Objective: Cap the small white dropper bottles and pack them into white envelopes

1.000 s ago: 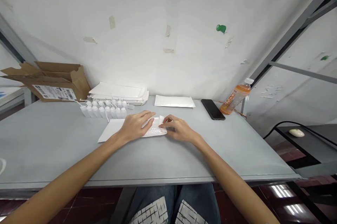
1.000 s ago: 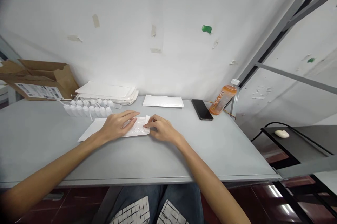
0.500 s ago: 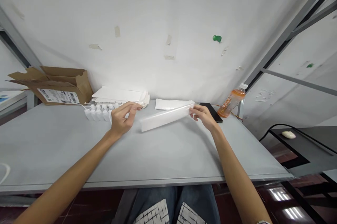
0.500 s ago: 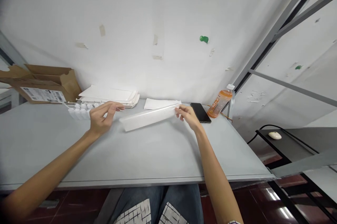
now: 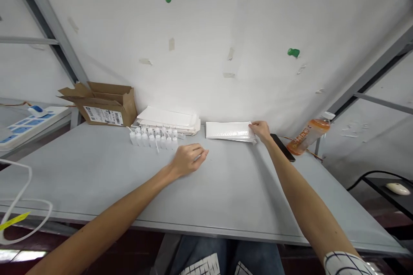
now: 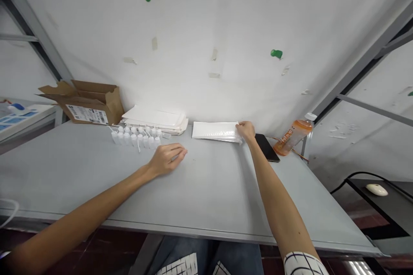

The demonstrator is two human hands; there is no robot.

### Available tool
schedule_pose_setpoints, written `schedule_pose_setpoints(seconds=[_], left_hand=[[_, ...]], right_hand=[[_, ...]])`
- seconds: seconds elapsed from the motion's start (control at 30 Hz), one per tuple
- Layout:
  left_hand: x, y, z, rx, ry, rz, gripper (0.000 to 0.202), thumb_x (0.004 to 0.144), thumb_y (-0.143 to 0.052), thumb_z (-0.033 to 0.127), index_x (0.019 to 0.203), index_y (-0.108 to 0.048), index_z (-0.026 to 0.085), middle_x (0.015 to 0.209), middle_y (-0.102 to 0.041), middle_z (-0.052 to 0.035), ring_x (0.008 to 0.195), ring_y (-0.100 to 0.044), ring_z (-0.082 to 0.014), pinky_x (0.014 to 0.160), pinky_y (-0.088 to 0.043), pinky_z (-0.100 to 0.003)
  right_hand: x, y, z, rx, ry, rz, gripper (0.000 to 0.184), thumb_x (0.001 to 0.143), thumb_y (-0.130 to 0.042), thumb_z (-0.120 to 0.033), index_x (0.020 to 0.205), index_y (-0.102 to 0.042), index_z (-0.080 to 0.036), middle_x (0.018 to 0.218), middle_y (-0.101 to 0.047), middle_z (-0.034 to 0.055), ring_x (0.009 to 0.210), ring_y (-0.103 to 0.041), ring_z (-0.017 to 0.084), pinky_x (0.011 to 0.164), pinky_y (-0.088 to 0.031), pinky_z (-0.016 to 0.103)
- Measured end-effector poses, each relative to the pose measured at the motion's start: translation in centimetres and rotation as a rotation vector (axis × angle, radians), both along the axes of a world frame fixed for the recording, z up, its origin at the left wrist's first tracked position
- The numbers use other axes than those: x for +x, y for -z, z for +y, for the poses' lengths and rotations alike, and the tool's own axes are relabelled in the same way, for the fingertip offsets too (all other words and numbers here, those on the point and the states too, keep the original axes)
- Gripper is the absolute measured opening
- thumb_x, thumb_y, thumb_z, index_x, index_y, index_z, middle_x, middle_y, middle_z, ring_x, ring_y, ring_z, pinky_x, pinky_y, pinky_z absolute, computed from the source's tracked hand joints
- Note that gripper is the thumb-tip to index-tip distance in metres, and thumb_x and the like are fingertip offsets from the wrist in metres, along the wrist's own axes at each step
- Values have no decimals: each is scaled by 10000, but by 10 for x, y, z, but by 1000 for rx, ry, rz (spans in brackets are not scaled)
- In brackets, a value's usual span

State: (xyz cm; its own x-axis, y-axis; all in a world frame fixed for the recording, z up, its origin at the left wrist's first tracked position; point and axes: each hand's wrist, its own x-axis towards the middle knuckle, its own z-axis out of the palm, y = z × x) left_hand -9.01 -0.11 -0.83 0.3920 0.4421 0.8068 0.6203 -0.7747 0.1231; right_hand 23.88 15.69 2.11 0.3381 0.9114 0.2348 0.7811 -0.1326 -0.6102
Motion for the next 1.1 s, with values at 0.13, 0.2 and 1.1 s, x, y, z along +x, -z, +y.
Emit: schedule_pose_setpoints(seconds=[0.13,0.2,1.1], left_hand=[[1,3,-1,-39,8,35,421,1006,-440,236,619,-588,167,640,-662,-10,528,-558,-89,474,-338,-243],[1,3,-1,-48,13,38,419,1007,-441,241,622,-587,166,627,-647,-9,523,-543,-90,473,-327,-248],[-37,-28,16,198,-187,-357,412,988,-467,202,602,-608,176,517,-604,8,477,-570,-99,513,-413,-242]], right_hand=[[-23,15,6,-143,100,-344,348,865,-569,-247,1156,-726,-138,1099,-711,194,1031,-665,303,823,-481,365],[-32,23,3,-165,93,-476,362,911,-507,-253,1161,-711,-88,1106,-690,243,1036,-668,327,834,-481,394],[-192,-33,-35,154,-800,-495,342,890,-675,-309,1220,-670,-221,1313,-650,82,1262,-522,262,956,-462,369]])
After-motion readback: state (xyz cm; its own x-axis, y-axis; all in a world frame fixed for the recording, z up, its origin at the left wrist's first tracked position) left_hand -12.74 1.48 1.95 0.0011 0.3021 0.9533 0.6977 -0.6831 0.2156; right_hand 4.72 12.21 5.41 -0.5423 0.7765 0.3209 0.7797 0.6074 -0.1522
